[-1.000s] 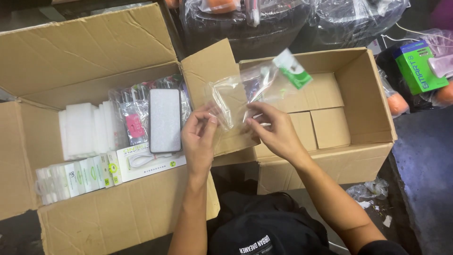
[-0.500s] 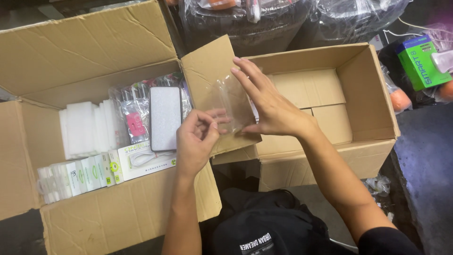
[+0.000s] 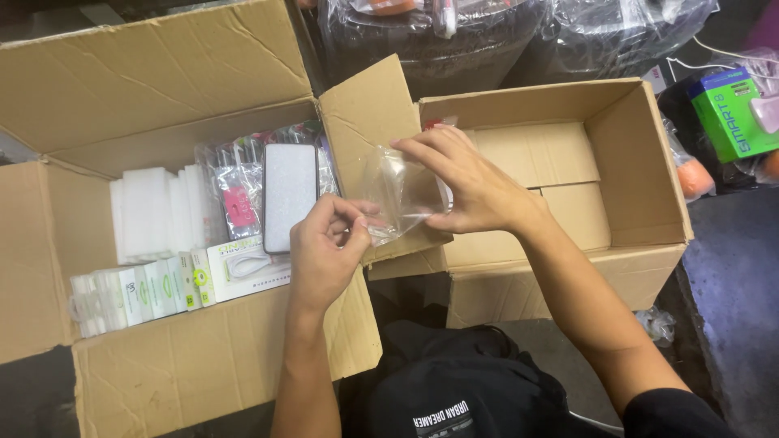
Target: Organizing and packing phone cases and protective packaging into boxes.
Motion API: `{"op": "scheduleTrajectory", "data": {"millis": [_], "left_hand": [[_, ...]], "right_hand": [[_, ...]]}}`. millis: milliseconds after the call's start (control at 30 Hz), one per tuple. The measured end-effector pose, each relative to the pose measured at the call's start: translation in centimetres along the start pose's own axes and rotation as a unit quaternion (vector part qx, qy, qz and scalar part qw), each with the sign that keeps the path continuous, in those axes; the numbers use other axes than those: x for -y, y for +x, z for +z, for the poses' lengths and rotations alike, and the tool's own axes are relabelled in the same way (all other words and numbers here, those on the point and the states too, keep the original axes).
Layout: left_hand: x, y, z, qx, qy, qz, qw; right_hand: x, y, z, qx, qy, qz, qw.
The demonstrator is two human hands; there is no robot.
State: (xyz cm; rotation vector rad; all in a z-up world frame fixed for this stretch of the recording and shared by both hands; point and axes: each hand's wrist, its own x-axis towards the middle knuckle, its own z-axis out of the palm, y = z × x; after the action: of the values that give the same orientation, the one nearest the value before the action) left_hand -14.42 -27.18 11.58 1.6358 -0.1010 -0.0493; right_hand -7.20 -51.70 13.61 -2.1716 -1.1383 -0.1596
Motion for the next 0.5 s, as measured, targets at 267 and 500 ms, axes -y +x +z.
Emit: {"op": "scheduleTrajectory", "data": {"millis": [267,500], "left_hand": [[1.7,-0.2,1.0,-0.077,-0.051,-0.036,0.995],[0.3,-1.5,1.8,-0.092,0.033,0.125,0.987]], "right_hand": [[0.6,-0.7,-0.3,0.011,-0.061,0.02,0.998],[0.0,-1.2,-0.5,-0.029,-0.053,-0.004,0.998]]}}
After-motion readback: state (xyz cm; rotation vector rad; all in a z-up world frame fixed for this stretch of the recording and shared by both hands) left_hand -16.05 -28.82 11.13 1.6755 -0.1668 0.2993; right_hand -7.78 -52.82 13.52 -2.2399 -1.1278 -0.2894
